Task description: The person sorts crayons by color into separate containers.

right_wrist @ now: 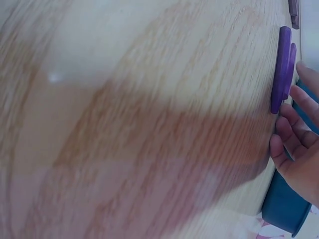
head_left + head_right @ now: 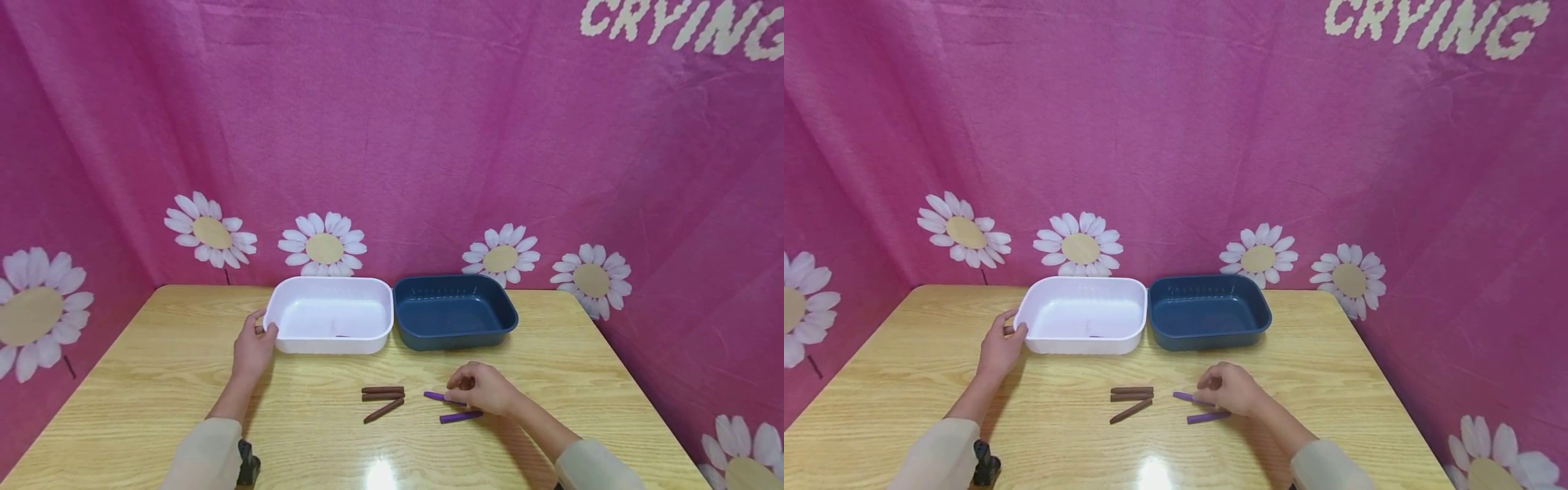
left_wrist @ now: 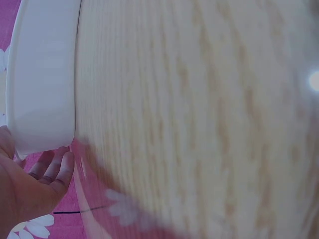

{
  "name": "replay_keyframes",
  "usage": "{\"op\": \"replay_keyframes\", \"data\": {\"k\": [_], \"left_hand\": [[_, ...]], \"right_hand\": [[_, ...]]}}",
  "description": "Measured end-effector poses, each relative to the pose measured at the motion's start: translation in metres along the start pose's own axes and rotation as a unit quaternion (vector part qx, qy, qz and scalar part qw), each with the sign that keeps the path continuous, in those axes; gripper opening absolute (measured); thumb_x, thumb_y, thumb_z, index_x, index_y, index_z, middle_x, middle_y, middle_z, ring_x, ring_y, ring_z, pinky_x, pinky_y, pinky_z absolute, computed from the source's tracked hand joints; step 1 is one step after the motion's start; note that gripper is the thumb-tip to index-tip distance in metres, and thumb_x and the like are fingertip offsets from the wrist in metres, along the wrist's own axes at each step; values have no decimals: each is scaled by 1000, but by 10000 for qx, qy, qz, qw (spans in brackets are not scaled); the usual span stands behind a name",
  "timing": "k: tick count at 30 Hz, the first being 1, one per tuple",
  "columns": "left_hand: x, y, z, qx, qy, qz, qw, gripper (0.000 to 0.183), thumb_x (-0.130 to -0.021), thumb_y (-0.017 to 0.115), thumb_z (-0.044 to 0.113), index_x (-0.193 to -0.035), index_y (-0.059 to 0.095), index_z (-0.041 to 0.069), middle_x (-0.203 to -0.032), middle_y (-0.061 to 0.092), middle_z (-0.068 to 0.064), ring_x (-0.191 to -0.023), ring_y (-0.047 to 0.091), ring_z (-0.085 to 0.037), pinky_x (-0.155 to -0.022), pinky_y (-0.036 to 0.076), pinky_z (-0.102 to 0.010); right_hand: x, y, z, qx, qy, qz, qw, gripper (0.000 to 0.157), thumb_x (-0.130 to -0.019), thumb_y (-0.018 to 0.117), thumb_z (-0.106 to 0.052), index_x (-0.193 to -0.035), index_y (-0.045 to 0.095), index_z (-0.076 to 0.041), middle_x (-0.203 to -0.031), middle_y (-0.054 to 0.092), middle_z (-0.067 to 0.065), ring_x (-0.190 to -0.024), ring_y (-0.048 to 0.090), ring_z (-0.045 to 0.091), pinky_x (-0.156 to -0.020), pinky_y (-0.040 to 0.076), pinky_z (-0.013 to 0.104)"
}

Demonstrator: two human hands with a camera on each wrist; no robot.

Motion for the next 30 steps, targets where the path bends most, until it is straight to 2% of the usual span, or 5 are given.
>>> {"op": "replay_keyframes", "data": {"k": [7, 15, 25, 30], "left_hand": [[0, -1, 1, -32, 6, -11, 10000, 52, -95, 42, 23, -143, 33, 5, -120, 56, -28, -109, 55, -35, -82, 42, -32], [-2, 0, 0, -4, -4, -45, 10000, 53, -95, 42, 24, -143, 32, 6, -121, 55, -28, -109, 54, -35, -83, 42, -33], [-4, 1, -4, 43, 5, -55, 10000, 53, -94, 41, 24, -143, 32, 7, -122, 54, -28, -110, 53, -35, -84, 43, -34], [-4, 1, -3, 72, 13, -55, 10000, 53, -94, 41, 24, -143, 32, 6, -123, 53, -29, -112, 52, -36, -88, 42, -39]], "right_hand": [[-2, 1, -1, -71, -50, -185, 9998, 20, -78, 74, -30, -85, 71, -11, -72, 57, -4, -64, 46, 6, -57, 40, 21], [-2, 3, -3, -20, -131, -381, 9992, 16, -78, 74, -26, -84, 72, -12, -73, 57, -5, -66, 46, 5, -57, 39, 20], [0, 4, -8, 96, -192, -340, 9992, 9, -79, 73, -22, -80, 73, -13, -74, 57, -6, -65, 45, 3, -57, 39, 19], [1, 4, -8, 73, -195, -326, 9993, 9, -80, 72, -22, -81, 72, -13, -74, 57, -5, -65, 45, 3, -57, 38, 19]]}}
Point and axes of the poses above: each hand's wrist, its own x-axis away from the middle knuckle, its own y-axis out of the palm, z = x × y, the point moved 6 cm from there along -x, towards the middle knuckle
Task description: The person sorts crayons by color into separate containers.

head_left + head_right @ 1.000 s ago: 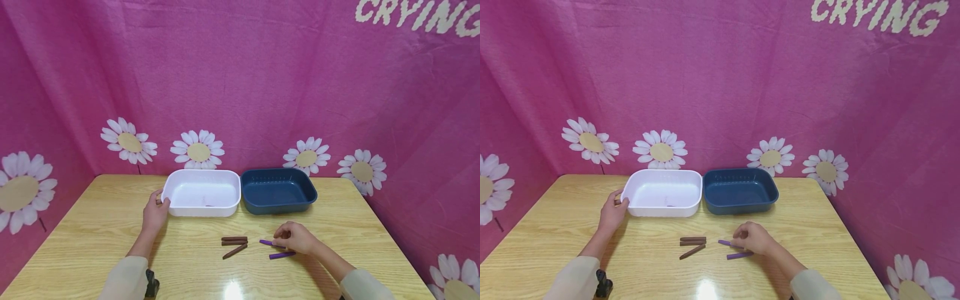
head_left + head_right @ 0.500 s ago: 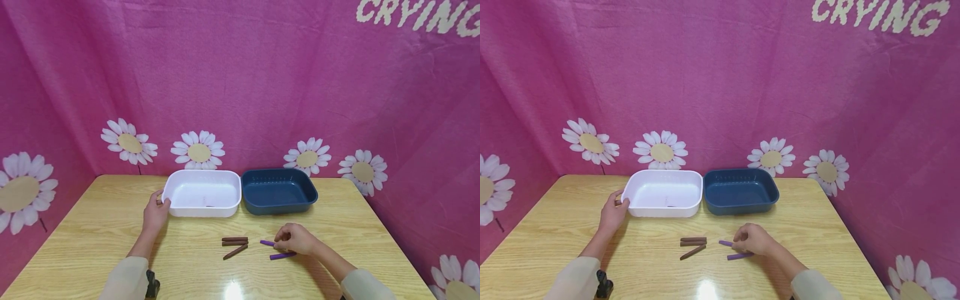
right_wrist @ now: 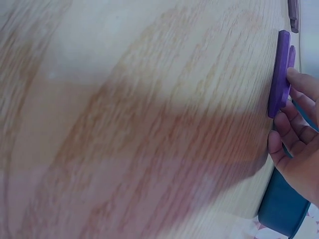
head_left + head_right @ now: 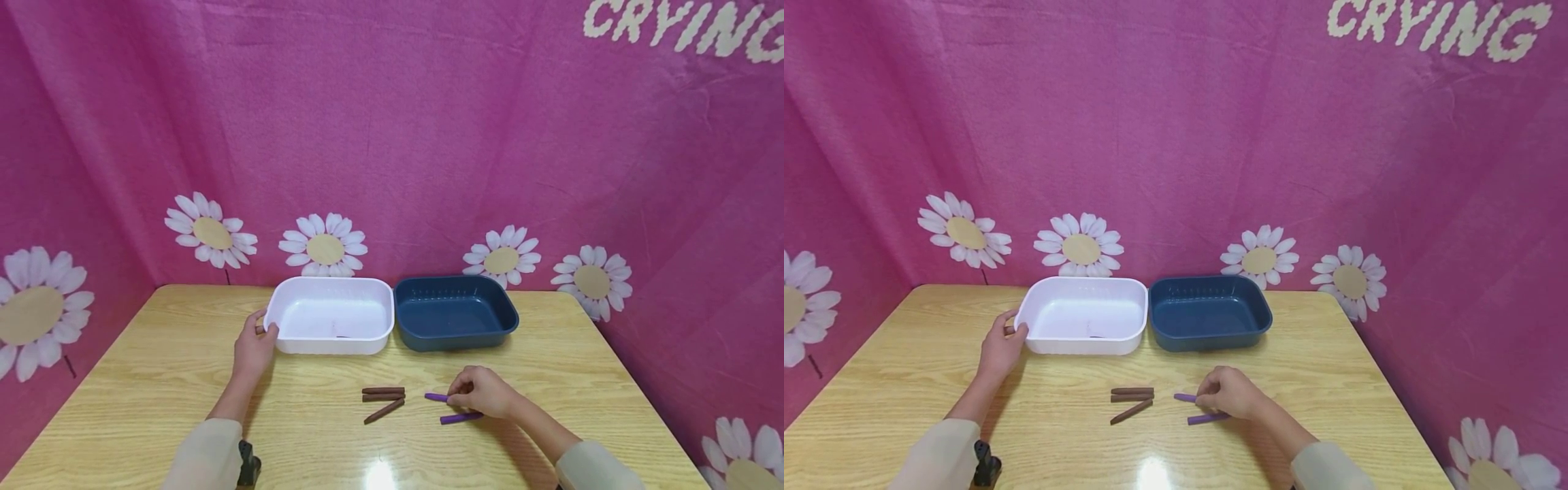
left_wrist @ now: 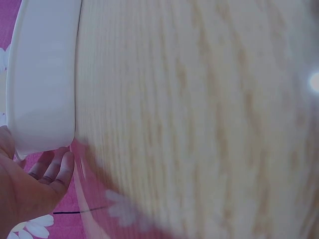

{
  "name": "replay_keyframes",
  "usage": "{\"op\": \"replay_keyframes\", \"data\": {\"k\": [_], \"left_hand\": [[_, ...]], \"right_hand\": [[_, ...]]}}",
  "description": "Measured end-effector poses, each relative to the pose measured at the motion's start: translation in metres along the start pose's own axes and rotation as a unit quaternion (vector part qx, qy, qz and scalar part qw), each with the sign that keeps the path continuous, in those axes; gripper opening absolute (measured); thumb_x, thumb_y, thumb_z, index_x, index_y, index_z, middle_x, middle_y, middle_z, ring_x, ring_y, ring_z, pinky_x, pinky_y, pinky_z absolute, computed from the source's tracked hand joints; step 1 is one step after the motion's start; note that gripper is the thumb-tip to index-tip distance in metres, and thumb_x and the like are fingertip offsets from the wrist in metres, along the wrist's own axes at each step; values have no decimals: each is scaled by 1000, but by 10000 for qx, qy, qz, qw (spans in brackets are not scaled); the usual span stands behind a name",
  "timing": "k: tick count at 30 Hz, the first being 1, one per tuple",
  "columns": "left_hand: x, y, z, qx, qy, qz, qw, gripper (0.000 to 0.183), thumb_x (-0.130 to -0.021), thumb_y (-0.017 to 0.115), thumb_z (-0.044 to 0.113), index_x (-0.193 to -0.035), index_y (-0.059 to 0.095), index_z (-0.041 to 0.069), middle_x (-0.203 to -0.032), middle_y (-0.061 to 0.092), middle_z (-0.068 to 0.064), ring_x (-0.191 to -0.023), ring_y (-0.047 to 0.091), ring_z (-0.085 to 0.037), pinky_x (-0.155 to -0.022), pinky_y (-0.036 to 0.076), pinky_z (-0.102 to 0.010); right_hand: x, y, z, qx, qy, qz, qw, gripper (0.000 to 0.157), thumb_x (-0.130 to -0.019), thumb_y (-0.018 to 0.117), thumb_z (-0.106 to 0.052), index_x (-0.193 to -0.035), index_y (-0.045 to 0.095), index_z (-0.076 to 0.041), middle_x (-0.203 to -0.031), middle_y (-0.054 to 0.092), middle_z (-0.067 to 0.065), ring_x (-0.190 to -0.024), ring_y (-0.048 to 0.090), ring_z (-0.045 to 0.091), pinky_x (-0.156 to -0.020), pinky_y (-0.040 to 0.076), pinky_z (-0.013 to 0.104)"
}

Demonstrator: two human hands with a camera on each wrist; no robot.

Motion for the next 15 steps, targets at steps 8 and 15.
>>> {"op": "replay_keyframes", "data": {"k": [8, 15], "left_hand": [[1, 0, 2, -43, 0, 0, 10000, 53, -95, 40, 25, -143, 32, 6, -122, 54, -28, -110, 53, -36, -87, 43, -38], [2, 0, 3, -44, 21, 66, 10000, 52, -94, 42, 24, -142, 33, 6, -120, 56, -28, -108, 54, -36, -86, 42, -37]], "right_hand": [[0, -4, -3, -62, 7, 51, 10000, 11, -81, 72, -23, -82, 72, -12, -76, 59, -4, -67, 47, 3, -59, 40, 19], [-2, -8, -5, -92, -99, 140, 9998, 11, -81, 71, -22, -82, 71, -11, -78, 64, -4, -68, 48, 0, -61, 42, 18]]}}
Point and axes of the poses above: each hand's wrist, its own x-axis away from the middle knuckle, its own y-axis out of the palm, z = x × y, the point moved 6 cm from there along -x, towards the middle knuckle
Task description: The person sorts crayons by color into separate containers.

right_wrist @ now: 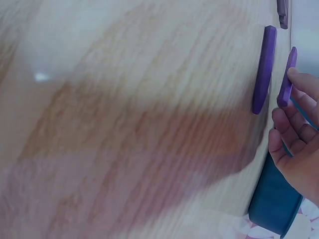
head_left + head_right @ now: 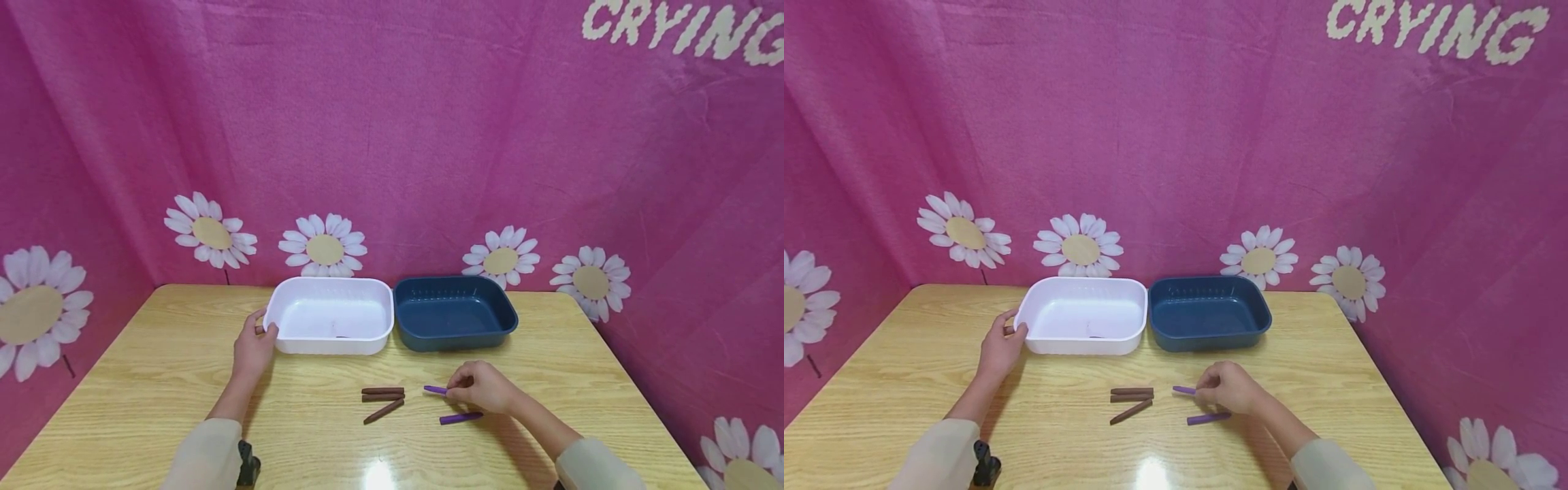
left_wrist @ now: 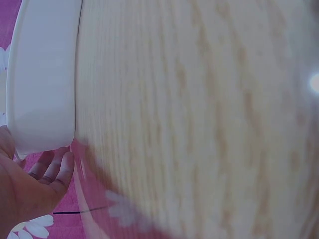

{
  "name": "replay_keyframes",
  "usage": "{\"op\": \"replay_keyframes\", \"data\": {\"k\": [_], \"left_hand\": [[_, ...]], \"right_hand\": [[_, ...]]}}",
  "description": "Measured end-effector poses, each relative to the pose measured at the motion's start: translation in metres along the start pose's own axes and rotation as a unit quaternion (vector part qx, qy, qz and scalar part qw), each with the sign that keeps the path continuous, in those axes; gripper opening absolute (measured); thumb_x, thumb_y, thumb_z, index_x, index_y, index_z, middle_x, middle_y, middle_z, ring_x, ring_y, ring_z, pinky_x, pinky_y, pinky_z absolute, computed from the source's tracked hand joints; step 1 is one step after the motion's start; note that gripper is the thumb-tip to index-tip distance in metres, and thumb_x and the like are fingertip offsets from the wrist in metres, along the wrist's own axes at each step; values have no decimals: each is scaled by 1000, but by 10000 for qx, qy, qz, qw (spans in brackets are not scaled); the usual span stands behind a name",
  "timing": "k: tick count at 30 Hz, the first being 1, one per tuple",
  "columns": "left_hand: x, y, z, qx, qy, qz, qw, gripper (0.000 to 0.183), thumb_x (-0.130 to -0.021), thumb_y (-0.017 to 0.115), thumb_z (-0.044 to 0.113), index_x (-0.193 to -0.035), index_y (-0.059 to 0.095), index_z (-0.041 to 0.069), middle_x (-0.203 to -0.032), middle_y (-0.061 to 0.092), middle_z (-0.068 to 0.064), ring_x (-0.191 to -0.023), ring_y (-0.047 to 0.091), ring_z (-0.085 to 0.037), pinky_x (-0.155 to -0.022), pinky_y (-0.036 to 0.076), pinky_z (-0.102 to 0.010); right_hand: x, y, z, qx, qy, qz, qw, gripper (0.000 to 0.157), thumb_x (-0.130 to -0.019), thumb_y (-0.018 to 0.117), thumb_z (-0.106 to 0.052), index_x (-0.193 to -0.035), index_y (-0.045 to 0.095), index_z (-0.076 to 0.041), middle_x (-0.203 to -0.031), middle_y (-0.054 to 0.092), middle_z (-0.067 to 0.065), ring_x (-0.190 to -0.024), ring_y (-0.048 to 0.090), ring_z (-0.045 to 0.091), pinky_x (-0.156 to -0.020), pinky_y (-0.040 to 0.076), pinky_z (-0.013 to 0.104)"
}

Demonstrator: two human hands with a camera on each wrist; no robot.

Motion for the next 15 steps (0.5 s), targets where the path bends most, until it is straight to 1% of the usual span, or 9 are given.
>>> {"op": "replay_keyframes", "data": {"k": [8, 15], "left_hand": [[0, 0, -2, 31, 22, -49, 10000, 53, -94, 41, 24, -143, 32, 6, -122, 54, -29, -110, 53, -37, -90, 42, -42], [-1, 0, -3, 55, -4, -62, 10000, 52, -95, 41, 24, -143, 32, 6, -123, 54, -28, -111, 53, -37, -91, 43, -43]], "right_hand": [[-3, -2, -7, 20, -238, 59, 9997, 11, -80, 72, -20, -82, 71, -9, -76, 66, -3, -67, 48, -1, -60, 43, 18], [-9, -8, -15, 166, -263, 94, 9995, 10, -79, 72, -18, -83, 72, -9, -77, 65, -3, -69, 47, 2, -61, 42, 18]]}}
Point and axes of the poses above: each hand's wrist, its own x-axis away from the middle knuckle, its own y-axis out of the palm, z = x × y, the point moved 6 cm from there along -x, towards the middle knuckle
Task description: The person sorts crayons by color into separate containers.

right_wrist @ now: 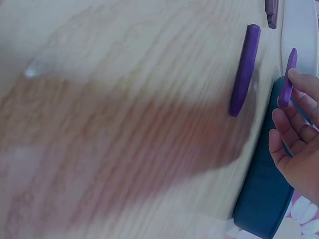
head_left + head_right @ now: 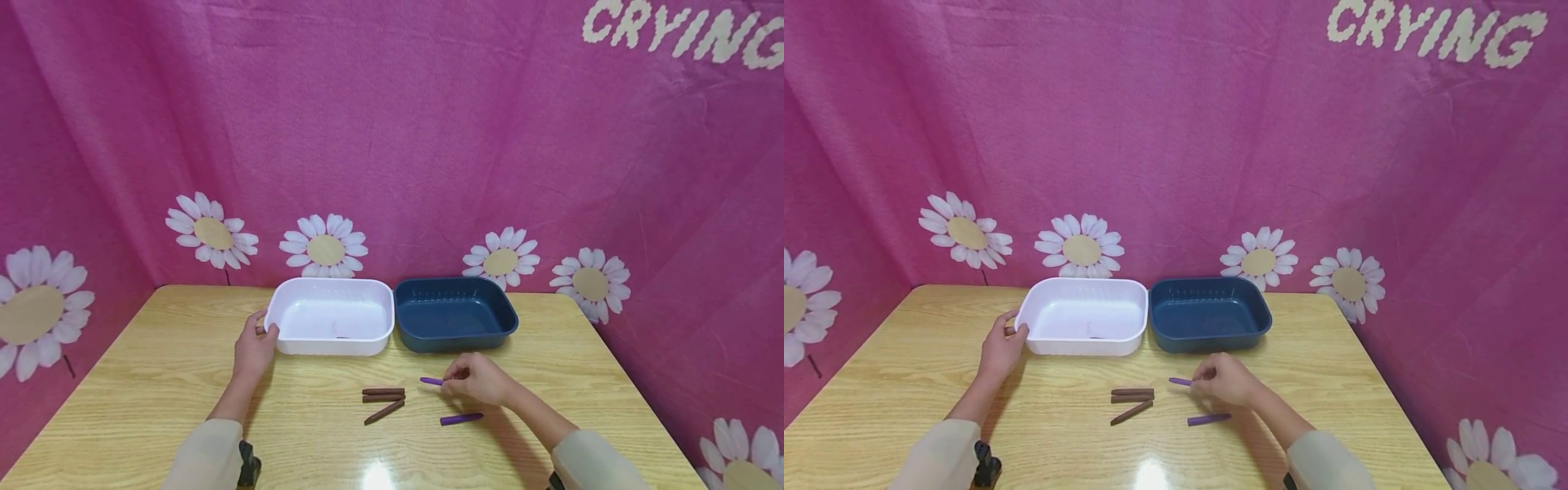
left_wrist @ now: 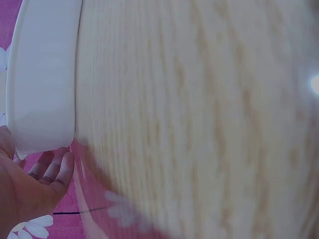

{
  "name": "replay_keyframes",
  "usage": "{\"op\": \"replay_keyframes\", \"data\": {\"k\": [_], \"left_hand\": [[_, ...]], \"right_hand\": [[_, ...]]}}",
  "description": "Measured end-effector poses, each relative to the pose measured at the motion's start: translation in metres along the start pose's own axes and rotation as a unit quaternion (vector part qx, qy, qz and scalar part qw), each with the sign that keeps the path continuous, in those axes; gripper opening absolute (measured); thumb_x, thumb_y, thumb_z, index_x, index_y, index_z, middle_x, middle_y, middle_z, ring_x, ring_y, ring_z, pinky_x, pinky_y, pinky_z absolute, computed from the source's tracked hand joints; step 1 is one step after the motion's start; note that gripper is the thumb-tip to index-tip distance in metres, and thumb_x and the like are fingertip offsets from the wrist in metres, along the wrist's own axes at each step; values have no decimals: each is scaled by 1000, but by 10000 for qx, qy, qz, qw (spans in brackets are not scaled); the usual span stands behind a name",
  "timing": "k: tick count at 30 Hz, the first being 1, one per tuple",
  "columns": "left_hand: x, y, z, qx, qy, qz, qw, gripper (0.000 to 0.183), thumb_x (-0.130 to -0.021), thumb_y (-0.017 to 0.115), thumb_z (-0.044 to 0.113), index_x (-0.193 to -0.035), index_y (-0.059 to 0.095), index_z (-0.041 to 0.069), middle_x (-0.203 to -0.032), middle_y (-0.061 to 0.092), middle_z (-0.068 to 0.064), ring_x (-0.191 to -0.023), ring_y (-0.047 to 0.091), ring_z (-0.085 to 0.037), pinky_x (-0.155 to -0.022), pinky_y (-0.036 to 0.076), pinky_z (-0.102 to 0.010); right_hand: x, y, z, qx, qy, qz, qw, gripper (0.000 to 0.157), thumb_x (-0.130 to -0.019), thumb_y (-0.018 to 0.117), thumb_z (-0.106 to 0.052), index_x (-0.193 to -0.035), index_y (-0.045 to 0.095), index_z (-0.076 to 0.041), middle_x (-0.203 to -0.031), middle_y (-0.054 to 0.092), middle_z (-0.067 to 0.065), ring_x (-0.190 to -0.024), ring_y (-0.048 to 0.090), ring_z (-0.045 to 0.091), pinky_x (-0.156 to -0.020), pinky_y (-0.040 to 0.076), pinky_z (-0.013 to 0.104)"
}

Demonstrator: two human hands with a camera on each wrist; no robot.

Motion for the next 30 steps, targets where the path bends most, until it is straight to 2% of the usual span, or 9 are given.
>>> {"op": "replay_keyframes", "data": {"k": [7, 19, 26, 30], "left_hand": [[0, 0, -1, -28, -48, -43, 10000, 52, -95, 41, 25, -144, 31, 7, -124, 53, -28, -112, 53, -37, -92, 43, -44], [-1, -1, 2, -126, 26, 15, 9999, 53, -95, 42, 25, -143, 33, 6, -120, 56, -27, -106, 56, -34, -80, 43, -32], [1, -2, 4, -73, 38, 33, 10000, 51, -95, 42, 23, -142, 33, 5, -120, 56, -29, -108, 55, -36, -87, 43, -39], [2, -2, 4, -68, 25, 26, 10000, 51, -95, 42, 23, -142, 34, 5, -120, 56, -29, -108, 55, -36, -86, 43, -38]], "right_hand": [[-9, -6, -6, 103, -163, 86, 9998, 9, -80, 71, -14, -85, 72, -7, -78, 65, -1, -69, 48, 2, -61, 44, 19], [-23, -14, -17, 162, -155, 226, 9995, 8, -80, 71, -17, -84, 73, -10, -78, 65, -2, -68, 48, 4, -60, 43, 19], [-29, -20, -26, 190, -243, 262, 9992, 8, -81, 71, -17, -84, 73, -10, -77, 64, -2, -69, 49, 4, -60, 44, 19], [-33, -22, -30, 240, -266, 286, 9989, 7, -81, 71, -16, -84, 73, -10, -77, 65, -2, -70, 50, 4, -62, 44, 19]]}}
Point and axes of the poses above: each hand's wrist, its own x-axis away from the middle knuckle, its own y-axis out of the palm, z = x × y, the point moved 6 cm from there along -x, towards the middle knuckle
